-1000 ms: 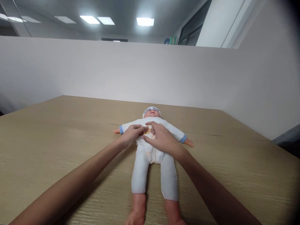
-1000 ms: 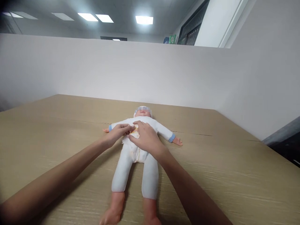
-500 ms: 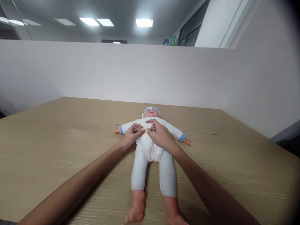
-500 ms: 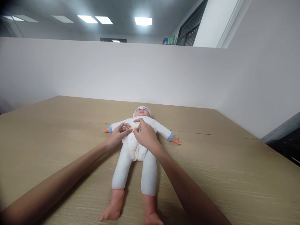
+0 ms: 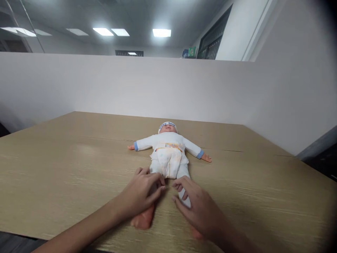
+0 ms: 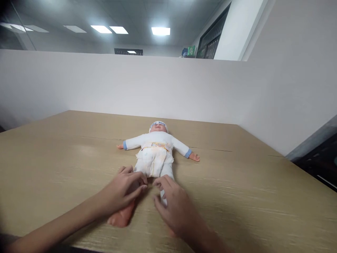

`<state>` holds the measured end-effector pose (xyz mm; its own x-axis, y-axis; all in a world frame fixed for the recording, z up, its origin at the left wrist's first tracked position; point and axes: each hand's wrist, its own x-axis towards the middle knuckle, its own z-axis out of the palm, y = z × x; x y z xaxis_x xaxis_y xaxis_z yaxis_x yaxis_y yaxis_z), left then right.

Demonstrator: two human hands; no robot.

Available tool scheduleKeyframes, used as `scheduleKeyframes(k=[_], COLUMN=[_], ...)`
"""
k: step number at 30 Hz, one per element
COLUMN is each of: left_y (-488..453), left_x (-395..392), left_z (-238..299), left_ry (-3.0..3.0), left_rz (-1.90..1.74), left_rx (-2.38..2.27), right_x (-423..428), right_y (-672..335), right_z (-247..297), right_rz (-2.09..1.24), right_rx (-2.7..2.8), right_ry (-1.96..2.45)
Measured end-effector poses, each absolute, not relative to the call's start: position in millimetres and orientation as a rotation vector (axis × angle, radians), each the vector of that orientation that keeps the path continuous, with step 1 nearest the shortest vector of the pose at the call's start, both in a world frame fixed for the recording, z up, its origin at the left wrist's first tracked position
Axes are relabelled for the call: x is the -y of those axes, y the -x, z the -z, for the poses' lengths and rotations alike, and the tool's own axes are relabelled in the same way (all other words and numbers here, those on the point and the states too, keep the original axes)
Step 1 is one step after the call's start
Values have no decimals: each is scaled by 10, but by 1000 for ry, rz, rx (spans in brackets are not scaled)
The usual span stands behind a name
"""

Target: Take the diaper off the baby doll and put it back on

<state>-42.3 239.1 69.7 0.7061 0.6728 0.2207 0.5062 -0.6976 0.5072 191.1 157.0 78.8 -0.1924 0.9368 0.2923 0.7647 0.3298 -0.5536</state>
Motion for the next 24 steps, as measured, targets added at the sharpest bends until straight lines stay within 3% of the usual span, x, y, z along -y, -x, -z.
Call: scheduleKeyframes(k=[6, 13, 24], left_y=[266, 185, 236], left_x=[-2640, -2801, -2856], left_z=[-641, -579, -477], left_ry=[-2356, -2431, -2320], left_rz=[-708, -723, -1020], left_rx=[-1177, -1113, -813], right_x=[-1891, -1967, -1949], right_y=[-2071, -1766, -1756], right_z=[-696, -647, -535], right_rz=[-197, 21, -47], right_rx=[1896, 1982, 1894], right_ry=[1665, 1806, 1667])
